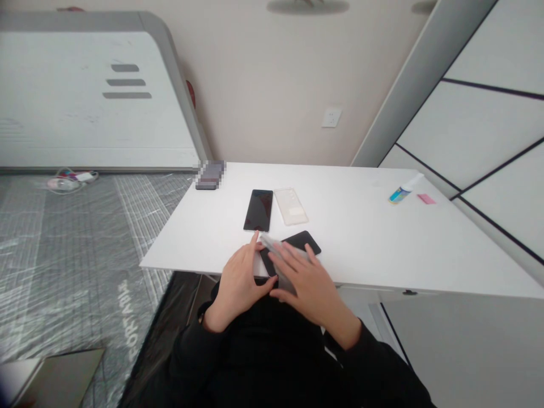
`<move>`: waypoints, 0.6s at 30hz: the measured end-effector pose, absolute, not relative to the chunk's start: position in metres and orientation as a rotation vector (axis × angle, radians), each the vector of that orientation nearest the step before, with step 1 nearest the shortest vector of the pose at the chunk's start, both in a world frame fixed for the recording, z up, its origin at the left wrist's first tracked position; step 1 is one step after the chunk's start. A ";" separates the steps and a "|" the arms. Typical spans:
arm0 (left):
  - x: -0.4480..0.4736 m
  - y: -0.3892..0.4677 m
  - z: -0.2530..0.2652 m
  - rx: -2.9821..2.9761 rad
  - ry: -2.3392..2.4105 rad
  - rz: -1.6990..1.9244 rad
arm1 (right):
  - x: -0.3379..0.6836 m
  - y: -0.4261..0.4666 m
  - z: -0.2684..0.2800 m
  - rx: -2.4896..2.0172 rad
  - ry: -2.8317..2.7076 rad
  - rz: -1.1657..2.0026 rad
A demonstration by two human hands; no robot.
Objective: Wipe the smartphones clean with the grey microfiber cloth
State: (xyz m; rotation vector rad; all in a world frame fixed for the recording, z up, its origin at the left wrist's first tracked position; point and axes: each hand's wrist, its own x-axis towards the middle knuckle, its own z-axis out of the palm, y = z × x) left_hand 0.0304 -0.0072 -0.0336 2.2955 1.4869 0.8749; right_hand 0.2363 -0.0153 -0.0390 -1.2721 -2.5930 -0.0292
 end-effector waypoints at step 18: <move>0.031 -0.006 -0.035 2.289 1.500 0.869 | 0.223 -0.021 -0.047 -1.411 -2.443 -0.097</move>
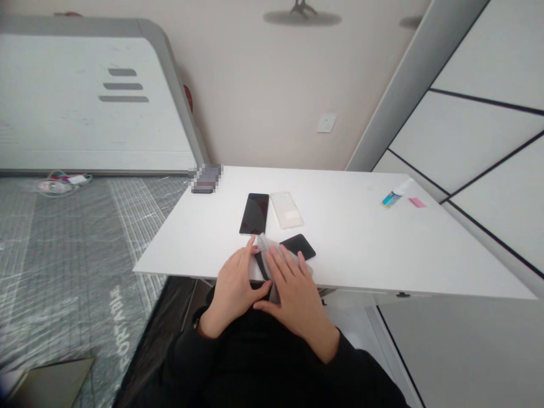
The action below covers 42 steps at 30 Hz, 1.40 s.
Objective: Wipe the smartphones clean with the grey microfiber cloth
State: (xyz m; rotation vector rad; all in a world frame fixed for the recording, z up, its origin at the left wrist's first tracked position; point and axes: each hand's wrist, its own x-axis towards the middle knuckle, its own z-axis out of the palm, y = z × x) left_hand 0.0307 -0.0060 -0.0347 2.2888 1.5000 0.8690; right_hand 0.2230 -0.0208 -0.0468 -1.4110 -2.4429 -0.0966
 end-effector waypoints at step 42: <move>0.030 -0.006 -0.037 2.321 1.528 0.875 | 0.215 -0.020 -0.040 -1.369 -2.510 -0.034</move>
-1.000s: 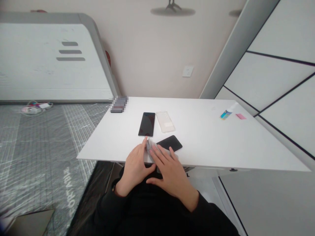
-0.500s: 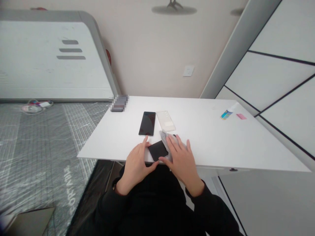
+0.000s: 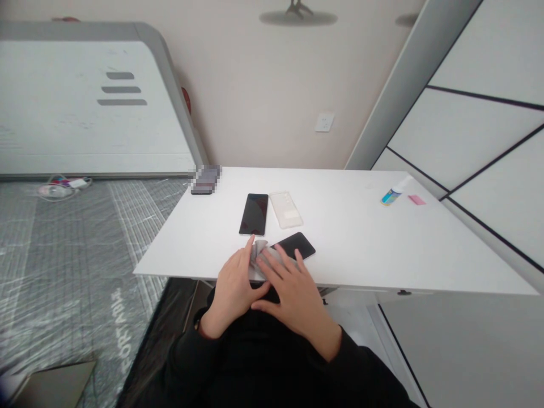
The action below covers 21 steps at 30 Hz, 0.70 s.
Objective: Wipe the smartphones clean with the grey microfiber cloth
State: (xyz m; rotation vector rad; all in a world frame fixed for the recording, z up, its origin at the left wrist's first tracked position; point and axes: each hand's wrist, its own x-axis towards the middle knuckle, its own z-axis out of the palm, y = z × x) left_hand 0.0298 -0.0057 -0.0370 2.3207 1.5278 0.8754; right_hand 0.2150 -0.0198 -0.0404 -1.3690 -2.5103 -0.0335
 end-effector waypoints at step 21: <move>0.030 -0.006 -0.036 2.324 1.497 0.904 | 0.227 -0.017 -0.039 -1.482 -2.405 -0.089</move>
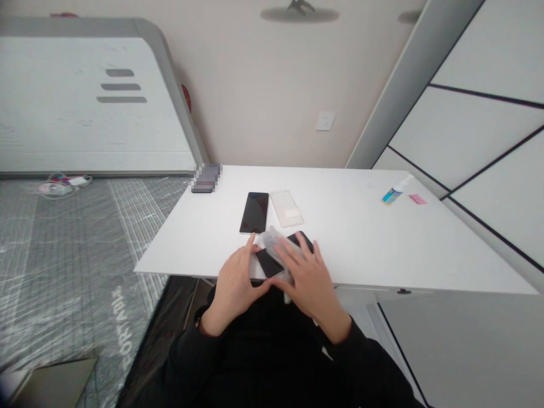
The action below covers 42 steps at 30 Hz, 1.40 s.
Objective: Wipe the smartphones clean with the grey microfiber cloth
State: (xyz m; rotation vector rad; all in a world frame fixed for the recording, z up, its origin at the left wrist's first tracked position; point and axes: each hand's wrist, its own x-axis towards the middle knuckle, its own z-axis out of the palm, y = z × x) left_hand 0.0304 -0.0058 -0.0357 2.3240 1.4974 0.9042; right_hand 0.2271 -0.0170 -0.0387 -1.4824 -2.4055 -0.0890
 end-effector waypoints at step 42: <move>0.030 -0.006 -0.035 2.343 1.523 0.877 | 0.236 -0.024 -0.041 -1.388 -2.486 -0.025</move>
